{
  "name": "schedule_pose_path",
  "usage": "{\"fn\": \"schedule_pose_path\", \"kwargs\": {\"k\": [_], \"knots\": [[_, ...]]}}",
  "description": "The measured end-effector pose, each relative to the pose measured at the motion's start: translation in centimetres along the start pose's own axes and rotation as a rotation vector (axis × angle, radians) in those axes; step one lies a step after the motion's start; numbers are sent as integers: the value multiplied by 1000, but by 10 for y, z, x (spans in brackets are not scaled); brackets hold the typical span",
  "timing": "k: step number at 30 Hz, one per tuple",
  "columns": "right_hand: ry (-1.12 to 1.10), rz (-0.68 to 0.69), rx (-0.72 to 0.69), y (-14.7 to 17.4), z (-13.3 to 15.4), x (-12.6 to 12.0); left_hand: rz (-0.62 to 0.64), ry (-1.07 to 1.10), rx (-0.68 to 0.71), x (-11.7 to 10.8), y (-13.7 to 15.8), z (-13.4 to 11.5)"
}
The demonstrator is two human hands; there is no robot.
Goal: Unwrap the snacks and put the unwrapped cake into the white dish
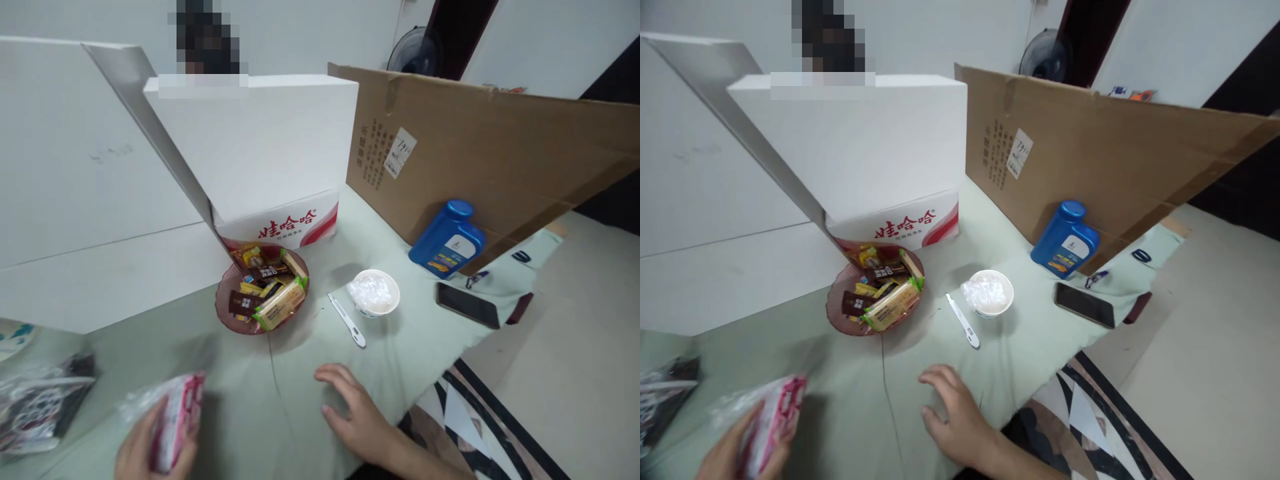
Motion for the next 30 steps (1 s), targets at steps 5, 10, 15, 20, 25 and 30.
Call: {"fn": "schedule_pose_path", "kwargs": {"k": [5,10,15,20,25,30], "knots": [[-632,319,309,-4,-11,72,82,129,113,41,74,-75],[-668,135,347,-14,-22,78,282,409,-64,76,118,-113],[-490,193,278,-10,-18,42,220,719,-385,63,129,-79],[-283,547,94,-8,10,34,299,708,-409,55,124,-70],[172,259,-63,-20,12,14,209,441,-269,44,124,-70],[347,294,-215,1,4,5,222,377,-107,37,122,-63]]}}
Point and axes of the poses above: each hand's wrist, its own y-axis away from the middle knuckle, its own x-axis out of the palm, z = x × y, the point moved 5 cm from there along -y, towards the middle knuckle, and after that the axes turned 9 degrees about y, right-handed, at the moved point
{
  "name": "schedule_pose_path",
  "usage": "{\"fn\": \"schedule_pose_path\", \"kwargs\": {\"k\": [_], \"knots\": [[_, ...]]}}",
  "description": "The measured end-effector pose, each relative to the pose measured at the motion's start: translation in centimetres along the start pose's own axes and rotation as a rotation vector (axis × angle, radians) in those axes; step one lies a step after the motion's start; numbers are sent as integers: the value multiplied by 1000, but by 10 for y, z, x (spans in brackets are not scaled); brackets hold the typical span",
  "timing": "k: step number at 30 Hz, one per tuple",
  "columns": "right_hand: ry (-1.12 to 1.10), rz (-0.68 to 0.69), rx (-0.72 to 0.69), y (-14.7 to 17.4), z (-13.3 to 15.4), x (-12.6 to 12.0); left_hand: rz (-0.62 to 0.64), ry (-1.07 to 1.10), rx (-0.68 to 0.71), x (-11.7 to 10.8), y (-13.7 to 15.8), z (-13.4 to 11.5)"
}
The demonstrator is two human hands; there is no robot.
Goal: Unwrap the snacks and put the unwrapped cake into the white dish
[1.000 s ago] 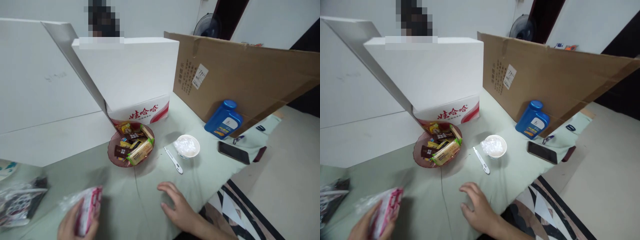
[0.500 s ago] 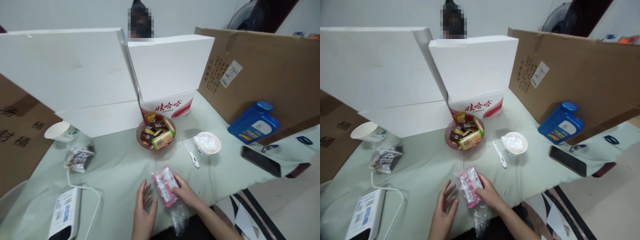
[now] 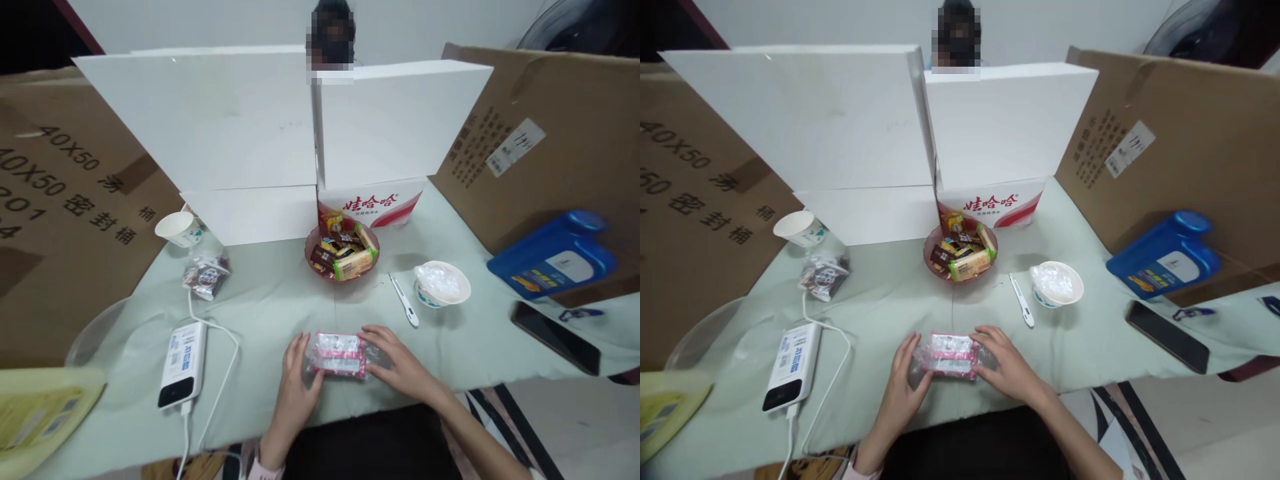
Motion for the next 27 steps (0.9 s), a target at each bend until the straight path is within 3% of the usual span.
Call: {"fn": "schedule_pose_path", "kwargs": {"k": [4,7,12,17,22,24,27], "knots": [[109,30,-59,5,1,15,137,66,112,0,-23,-14],[122,-20,-77,-4,2,19,151,191,49,-4,-36,-23],[25,-96,-72,-11,4,6,-70,372,-174,-19,-31,-21],[62,-48,-148,-8,15,8,-261,560,-410,-21,-17,-1],[-34,-64,37,-36,9,3,-370,665,-594,-27,-7,26],[76,-38,126,-60,5,0,-473,523,-532,-40,-5,26],[238,-58,211,-91,2,-6,-601,93,-162,-56,-2,-3]]}}
Point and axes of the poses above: each hand's wrist, its own y-axis away from the middle knuckle, its own x-axis out of the palm, z = x × y, the point moved 5 cm from there along -y, towards the middle knuckle, and after that the axes turned 9 degrees about y, right-handed, at the moved point
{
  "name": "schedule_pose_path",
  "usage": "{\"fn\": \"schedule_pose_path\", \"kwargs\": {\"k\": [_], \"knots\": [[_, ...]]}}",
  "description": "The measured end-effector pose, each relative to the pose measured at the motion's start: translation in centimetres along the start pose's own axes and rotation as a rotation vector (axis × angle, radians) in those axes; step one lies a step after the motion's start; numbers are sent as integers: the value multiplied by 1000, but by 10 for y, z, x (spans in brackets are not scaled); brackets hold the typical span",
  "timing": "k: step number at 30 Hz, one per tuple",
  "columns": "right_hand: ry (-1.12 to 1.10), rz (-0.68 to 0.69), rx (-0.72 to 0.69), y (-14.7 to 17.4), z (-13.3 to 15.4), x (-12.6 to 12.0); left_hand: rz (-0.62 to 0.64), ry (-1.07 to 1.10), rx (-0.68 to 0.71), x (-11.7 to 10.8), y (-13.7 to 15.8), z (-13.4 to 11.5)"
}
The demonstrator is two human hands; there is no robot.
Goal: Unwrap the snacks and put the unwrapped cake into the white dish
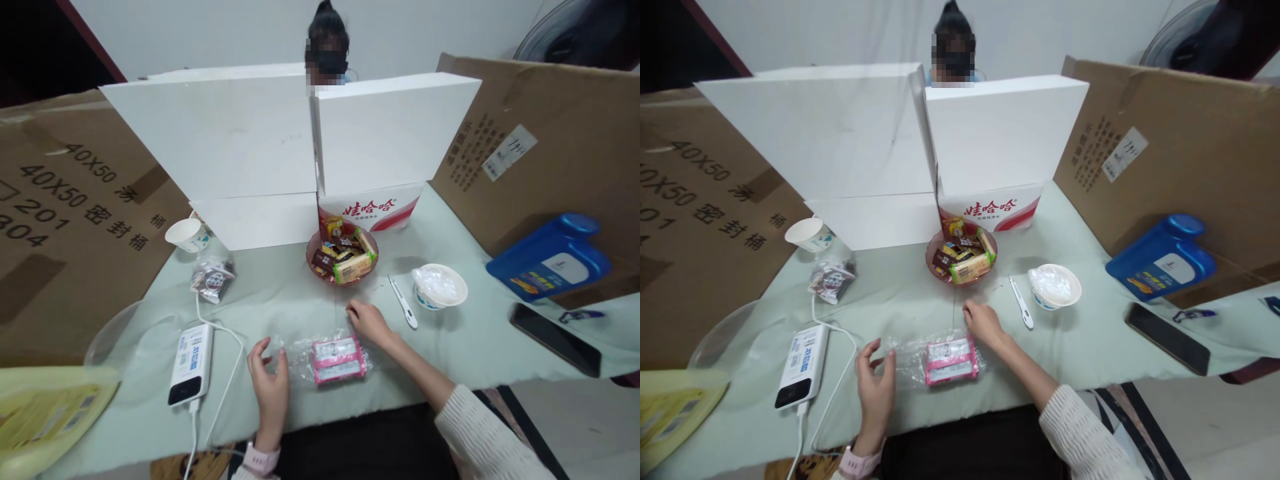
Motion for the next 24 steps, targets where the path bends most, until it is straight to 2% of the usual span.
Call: {"fn": "schedule_pose_path", "kwargs": {"k": [1,2,4,6,7,8,10,14,16,19,21,24], "knots": [[18,-17,15,-5,2,-2,37,-81,199,2,5,-15],[24,-46,19,-6,4,-5,135,-137,386,7,12,-27],[11,-137,-36,6,10,-12,426,-188,645,25,30,-41],[-53,-198,-207,31,19,-16,654,-245,707,40,40,-38],[-95,-169,-316,45,23,-14,702,-294,681,46,39,-32],[-118,-107,-397,56,26,-10,717,-350,636,50,35,-25],[-99,37,-442,69,23,2,745,-433,555,58,24,-10],[40,189,-328,60,6,20,853,-490,519,69,6,2],[78,208,-312,55,3,22,833,-513,563,66,3,-4],[93,180,-344,63,5,16,726,-489,689,49,8,-22],[55,153,-373,71,10,10,695,-424,807,32,21,-34],[0,140,-368,71,20,3,762,-323,989,8,53,-42]]}}
Point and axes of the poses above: each hand's wrist, its own y-axis away from the middle knuckle, its own x-axis out of the palm, z = x × y, the point moved 5 cm from there along -y, towards the middle knuckle, and after that the axes turned 9 degrees about y, right-handed, at the moved point
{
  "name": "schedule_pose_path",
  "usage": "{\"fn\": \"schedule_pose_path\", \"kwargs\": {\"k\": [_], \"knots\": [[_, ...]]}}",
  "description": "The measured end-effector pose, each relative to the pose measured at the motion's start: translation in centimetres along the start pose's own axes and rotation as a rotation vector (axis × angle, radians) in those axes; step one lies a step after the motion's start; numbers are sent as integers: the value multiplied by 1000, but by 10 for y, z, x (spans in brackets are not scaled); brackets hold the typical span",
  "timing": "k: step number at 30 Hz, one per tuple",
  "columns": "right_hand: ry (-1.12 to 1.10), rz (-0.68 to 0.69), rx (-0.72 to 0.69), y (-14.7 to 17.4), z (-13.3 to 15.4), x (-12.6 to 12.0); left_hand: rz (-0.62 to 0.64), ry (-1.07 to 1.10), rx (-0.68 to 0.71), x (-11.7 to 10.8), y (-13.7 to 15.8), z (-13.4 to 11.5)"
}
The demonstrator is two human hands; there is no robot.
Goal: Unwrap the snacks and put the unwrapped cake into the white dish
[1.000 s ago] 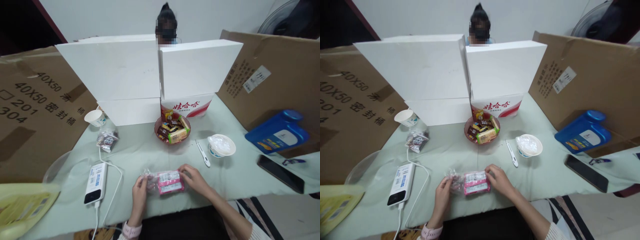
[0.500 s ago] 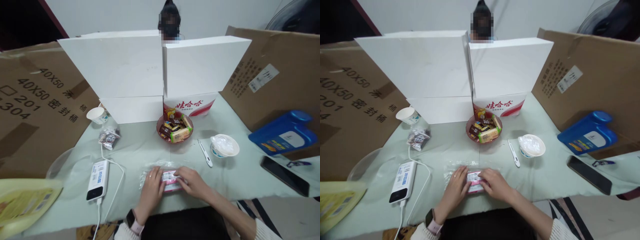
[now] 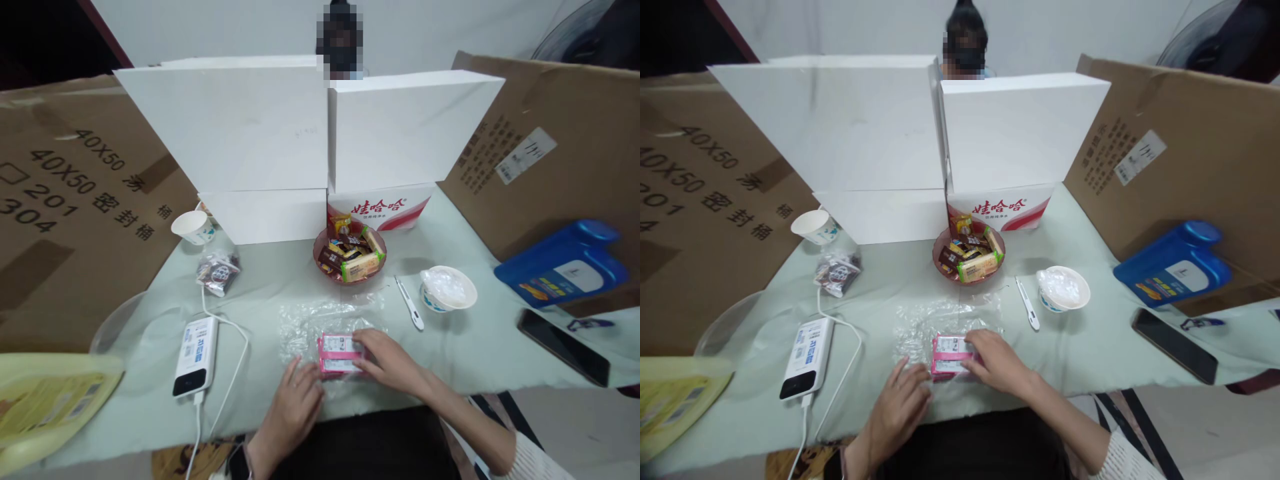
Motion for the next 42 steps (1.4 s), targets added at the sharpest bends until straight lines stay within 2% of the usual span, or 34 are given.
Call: {"fn": "schedule_pose_path", "kwargs": {"k": [2,4,8,9,11,14,16,18,20,22,24,25,28,29,32,33,35,38,42], "knots": [[25,33,32,-12,4,-1,36,23,89,3,20,-18],[96,128,54,-26,9,4,38,30,136,8,38,-29],[251,348,61,-44,23,15,-134,-34,149,8,53,-37],[280,374,59,-44,27,17,-134,-49,123,9,50,-36],[316,390,53,-42,34,18,-37,-78,53,16,42,-34],[248,386,80,-31,30,13,187,-147,-14,36,38,-29],[111,370,179,-26,15,4,277,-184,-47,49,43,-25],[-133,293,312,-27,-7,-11,322,-208,-82,62,52,-20],[-495,133,411,-38,-27,-33,341,-232,-105,72,60,-16],[-862,-41,449,-57,-41,-54,344,-272,-103,78,63,-13],[-1090,-179,446,-74,-49,-70,319,-318,-79,79,61,-12],[-1124,-227,455,-78,-51,-74,293,-337,-69,78,60,-12],[-930,-247,480,-61,-55,-70,198,-366,-53,67,57,-12],[-804,-198,442,-46,-54,-64,173,-369,-55,62,57,-10],[-517,138,147,15,-41,-32,162,-342,-69,46,61,-2],[-412,206,83,37,-40,-22,165,-323,-70,41,62,1],[-198,249,29,73,-43,-3,163,-279,-48,32,64,5],[39,161,-7,101,-50,17,123,-207,16,21,65,6],[129,-120,-99,110,-49,24,34,-79,20,9,67,2]]}}
Point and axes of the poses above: each hand's wrist, its own y-axis away from the middle knuckle, its own x-axis out of the palm, z = x × y, the point moved 5 cm from there along -y, towards the middle knuckle, and after that the axes turned 9 degrees about y, right-handed, at the moved point
